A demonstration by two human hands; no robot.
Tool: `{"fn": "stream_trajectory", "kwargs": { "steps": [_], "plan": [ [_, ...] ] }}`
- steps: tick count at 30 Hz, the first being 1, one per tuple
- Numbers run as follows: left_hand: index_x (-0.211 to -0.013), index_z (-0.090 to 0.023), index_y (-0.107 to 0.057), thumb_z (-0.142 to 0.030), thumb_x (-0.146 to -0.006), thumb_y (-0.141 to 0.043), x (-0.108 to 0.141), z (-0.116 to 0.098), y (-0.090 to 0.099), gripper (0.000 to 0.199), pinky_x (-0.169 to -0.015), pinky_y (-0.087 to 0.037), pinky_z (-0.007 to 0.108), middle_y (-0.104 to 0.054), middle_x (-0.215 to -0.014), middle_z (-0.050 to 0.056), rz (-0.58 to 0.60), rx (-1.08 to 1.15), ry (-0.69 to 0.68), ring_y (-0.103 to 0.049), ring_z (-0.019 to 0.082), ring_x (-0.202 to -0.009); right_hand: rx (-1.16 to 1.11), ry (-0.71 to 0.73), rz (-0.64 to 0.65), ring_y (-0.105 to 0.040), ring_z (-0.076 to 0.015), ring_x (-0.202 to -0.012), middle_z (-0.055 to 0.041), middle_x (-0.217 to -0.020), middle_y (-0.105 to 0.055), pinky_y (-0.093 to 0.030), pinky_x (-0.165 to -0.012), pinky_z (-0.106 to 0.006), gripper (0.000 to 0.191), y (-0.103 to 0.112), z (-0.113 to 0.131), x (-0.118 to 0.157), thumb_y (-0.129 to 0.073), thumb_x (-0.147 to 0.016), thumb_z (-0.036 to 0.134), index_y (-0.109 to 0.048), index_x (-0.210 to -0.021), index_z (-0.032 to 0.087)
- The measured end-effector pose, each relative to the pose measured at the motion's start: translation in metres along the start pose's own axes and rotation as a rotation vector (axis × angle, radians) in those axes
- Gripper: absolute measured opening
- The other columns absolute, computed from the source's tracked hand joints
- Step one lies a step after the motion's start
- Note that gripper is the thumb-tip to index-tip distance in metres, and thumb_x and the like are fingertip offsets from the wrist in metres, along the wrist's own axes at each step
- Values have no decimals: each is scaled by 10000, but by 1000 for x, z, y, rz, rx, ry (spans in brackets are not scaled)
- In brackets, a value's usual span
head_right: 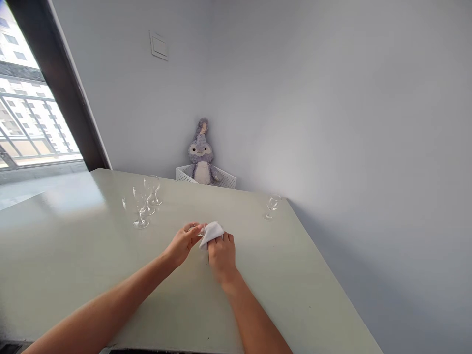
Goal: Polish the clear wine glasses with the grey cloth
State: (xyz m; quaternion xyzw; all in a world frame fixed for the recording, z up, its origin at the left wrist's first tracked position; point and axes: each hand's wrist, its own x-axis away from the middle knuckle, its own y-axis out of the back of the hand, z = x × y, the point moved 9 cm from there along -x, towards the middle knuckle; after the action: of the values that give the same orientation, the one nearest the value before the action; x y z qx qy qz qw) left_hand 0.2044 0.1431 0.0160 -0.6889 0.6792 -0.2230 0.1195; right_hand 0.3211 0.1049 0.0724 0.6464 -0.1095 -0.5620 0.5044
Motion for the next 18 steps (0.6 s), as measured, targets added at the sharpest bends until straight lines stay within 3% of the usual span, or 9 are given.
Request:
{"fn": "stream_trajectory", "kwargs": {
  "steps": [3, 5, 7, 9, 12, 16, 18],
  "plan": [
    [-834, -155, -506, -360, -634, -721, -10, -7, 22, 358, -890, -432, 317, -634, -918, 66, -131, 80, -43, -621, 169, -889, 34, -12, -94, -498, -257, -850, -105, -778, -602, -354, -779, -413, 224, 15, -2, 0, -439, -819, 140, -644, -895, 192],
    [-831, -158, -499, -358, -646, -714, -11, -13, 31, 347, -883, -446, 314, -630, -908, 65, -187, 92, -95, -621, 170, -898, 27, 10, -59, -458, -313, -984, -136, -943, -600, -313, -850, -479, 231, 14, 3, -1, -505, -810, 288, -626, -983, 194],
    [-870, -169, -484, -359, -653, -707, -7, -16, 31, 364, -848, -467, 323, -633, -940, 68, -206, 71, -116, -619, 174, -900, -11, 71, 39, -416, -347, -1067, -158, -1152, -528, -301, -872, -505, 413, 4, 14, -1, -519, -785, 442, -567, -1111, 193],
    [-928, -187, -454, -367, -656, -701, 0, -14, 24, 409, -796, -487, 332, -632, -994, 80, -202, 56, -97, -617, 185, -909, -60, 96, 116, -438, -320, -1057, -138, -1260, -458, -344, -849, -472, 455, -7, 22, -1, -468, -811, 469, -507, -1188, 217],
    [-988, -200, -411, -369, -659, -697, 12, -18, 7, 467, -795, -482, 347, -613, -1070, 113, -137, 81, -106, -601, 212, -961, -152, 18, 86, -477, -257, -1015, -97, -1248, -470, -404, -784, -390, 340, -12, 16, -1, -378, -876, 302, -478, -1195, 237],
    [-1033, -212, -374, -348, -669, -690, 29, -30, -14, 501, -867, -438, 368, -574, -1145, 132, -38, 62, -206, -556, 239, -1049, -435, -195, -60, -494, -219, -1010, -115, -1193, -485, -438, -738, -328, 342, -5, -11, -1, -401, -837, 243, -446, -1171, 189],
    [-1037, -235, -354, -340, -658, -695, 36, -33, -22, 521, -845, -449, 376, -563, -1165, 117, 2, 18, -251, -550, 250, -1056, -651, -370, -59, -526, -188, -909, -80, -1092, -538, -443, -704, -296, 312, -10, -26, 1, -445, -811, 283, -481, -1112, 209]
  ]
}}
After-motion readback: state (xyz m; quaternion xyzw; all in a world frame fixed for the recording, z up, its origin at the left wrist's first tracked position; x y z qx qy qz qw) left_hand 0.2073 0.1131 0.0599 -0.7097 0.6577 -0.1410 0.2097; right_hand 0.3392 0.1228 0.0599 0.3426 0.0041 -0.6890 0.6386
